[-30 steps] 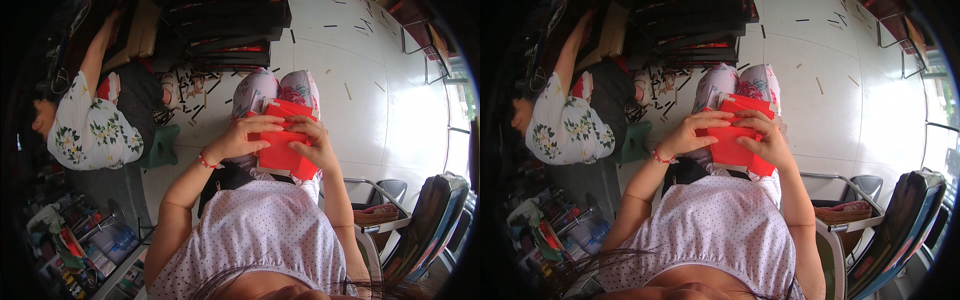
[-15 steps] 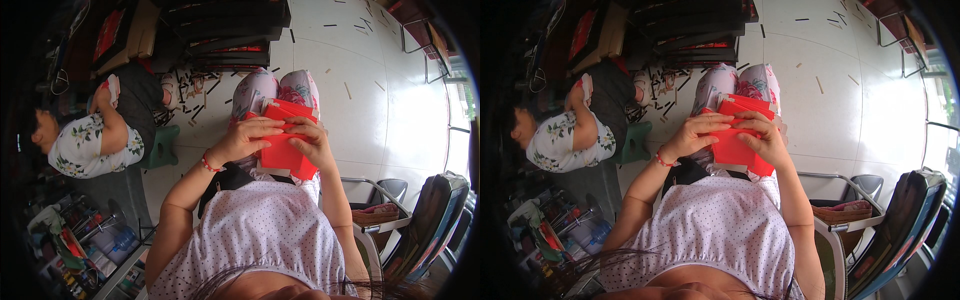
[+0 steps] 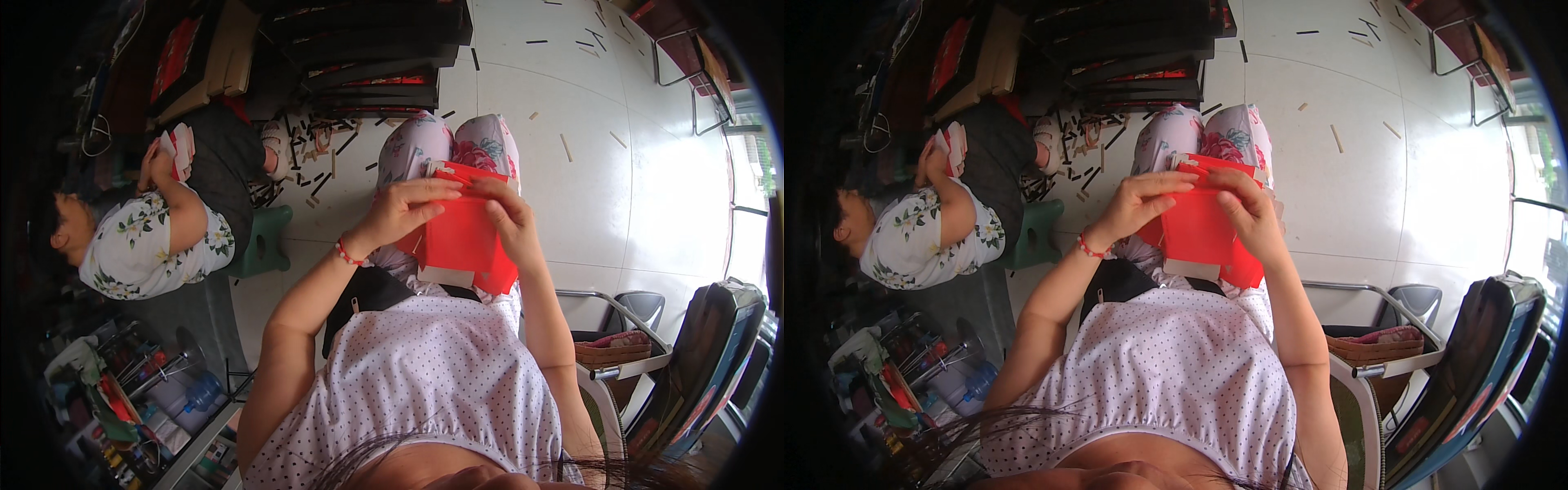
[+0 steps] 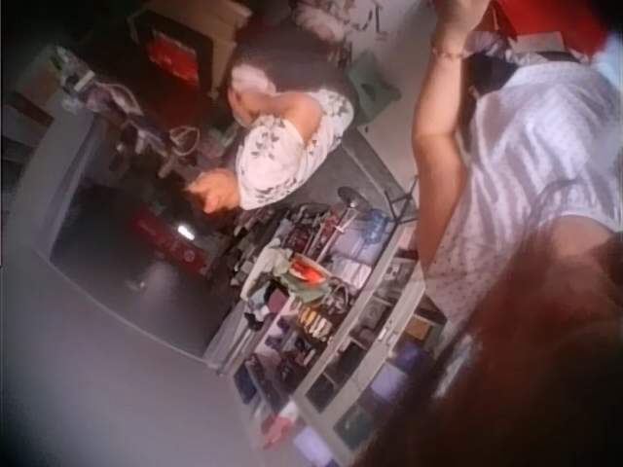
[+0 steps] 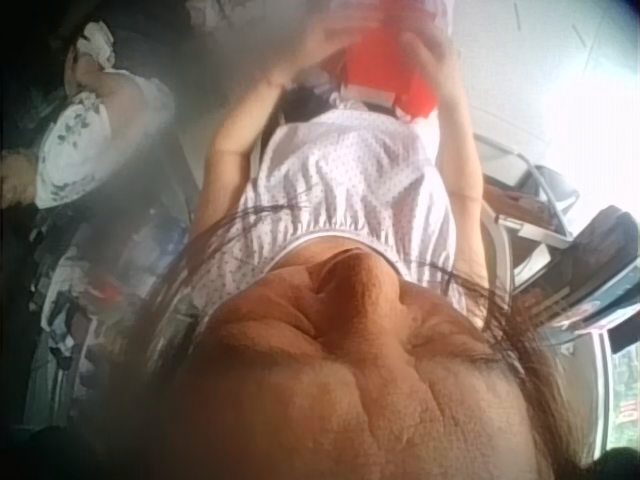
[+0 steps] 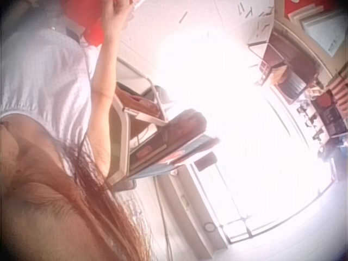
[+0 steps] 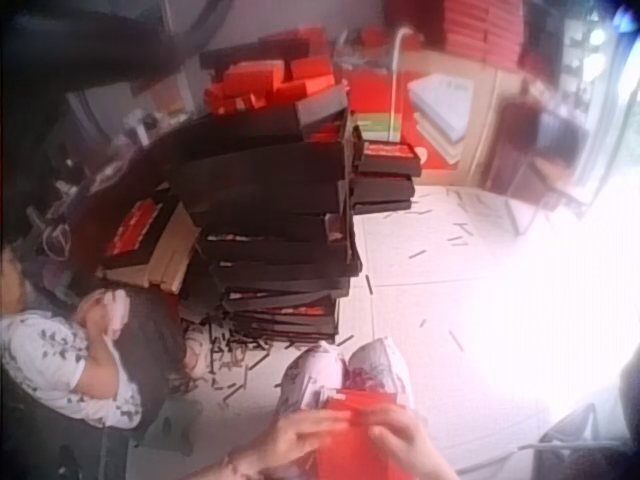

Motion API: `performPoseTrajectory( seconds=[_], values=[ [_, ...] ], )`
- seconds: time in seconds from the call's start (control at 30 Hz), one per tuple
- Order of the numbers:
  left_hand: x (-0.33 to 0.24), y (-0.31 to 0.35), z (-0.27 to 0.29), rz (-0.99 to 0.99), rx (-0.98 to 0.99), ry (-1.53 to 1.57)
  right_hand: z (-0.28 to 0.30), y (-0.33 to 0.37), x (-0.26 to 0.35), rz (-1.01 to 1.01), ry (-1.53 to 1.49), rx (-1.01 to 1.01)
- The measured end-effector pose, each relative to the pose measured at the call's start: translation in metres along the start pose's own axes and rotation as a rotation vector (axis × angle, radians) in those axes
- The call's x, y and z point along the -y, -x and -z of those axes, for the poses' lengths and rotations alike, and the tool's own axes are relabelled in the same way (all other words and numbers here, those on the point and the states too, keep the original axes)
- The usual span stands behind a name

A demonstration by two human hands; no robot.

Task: The person assembles cardboard boxes by hand, folding the tabs and sides of several red and white boxes into shape before placing them into a pile on a desk.

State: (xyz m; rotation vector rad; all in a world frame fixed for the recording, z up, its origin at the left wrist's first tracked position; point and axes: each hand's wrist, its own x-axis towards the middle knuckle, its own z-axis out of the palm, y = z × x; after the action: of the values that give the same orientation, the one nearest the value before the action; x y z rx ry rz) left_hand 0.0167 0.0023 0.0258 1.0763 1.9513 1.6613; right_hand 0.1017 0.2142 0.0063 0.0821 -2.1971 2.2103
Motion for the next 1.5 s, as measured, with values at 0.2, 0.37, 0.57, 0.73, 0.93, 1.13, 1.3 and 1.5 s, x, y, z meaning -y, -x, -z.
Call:
performPoseTrajectory(
  seconds=[0.2, 0.37, 0.57, 0.73, 0.93, 1.13, 1.3, 1.5],
  values=[
    [0.015, -0.013, 0.011, 0.347, -0.240, 0.618, 0.013, -0.003, 0.003, 0.286, 0.277, -0.123],
    [0.015, -0.010, 0.011, 0.568, -0.319, 0.873, 0.008, 0.008, 0.018, 0.454, 0.594, -0.016],
    [0.015, -0.003, -0.006, 0.574, -0.216, 0.926, 0.000, -0.001, 0.029, 0.539, 0.646, 0.018],
    [0.006, 0.007, -0.010, 0.726, -0.197, 0.890, 0.002, 0.004, 0.022, 0.347, 0.519, 0.013],
    [-0.001, 0.010, -0.021, 0.537, -0.235, 0.788, -0.002, 0.013, 0.031, 0.217, 0.369, -0.126],
    [-0.028, 0.010, -0.031, -0.153, -0.334, 0.490, -0.005, 0.011, 0.025, 0.168, 0.291, -0.142],
    [-0.029, 0.016, -0.030, 0.013, -0.297, 0.243, -0.021, 0.012, 0.029, 0.161, 0.102, -0.172],
    [-0.020, 0.016, -0.028, -0.033, -0.332, 0.001, -0.018, 0.011, 0.024, 0.131, 0.087, -0.123]
  ],
)
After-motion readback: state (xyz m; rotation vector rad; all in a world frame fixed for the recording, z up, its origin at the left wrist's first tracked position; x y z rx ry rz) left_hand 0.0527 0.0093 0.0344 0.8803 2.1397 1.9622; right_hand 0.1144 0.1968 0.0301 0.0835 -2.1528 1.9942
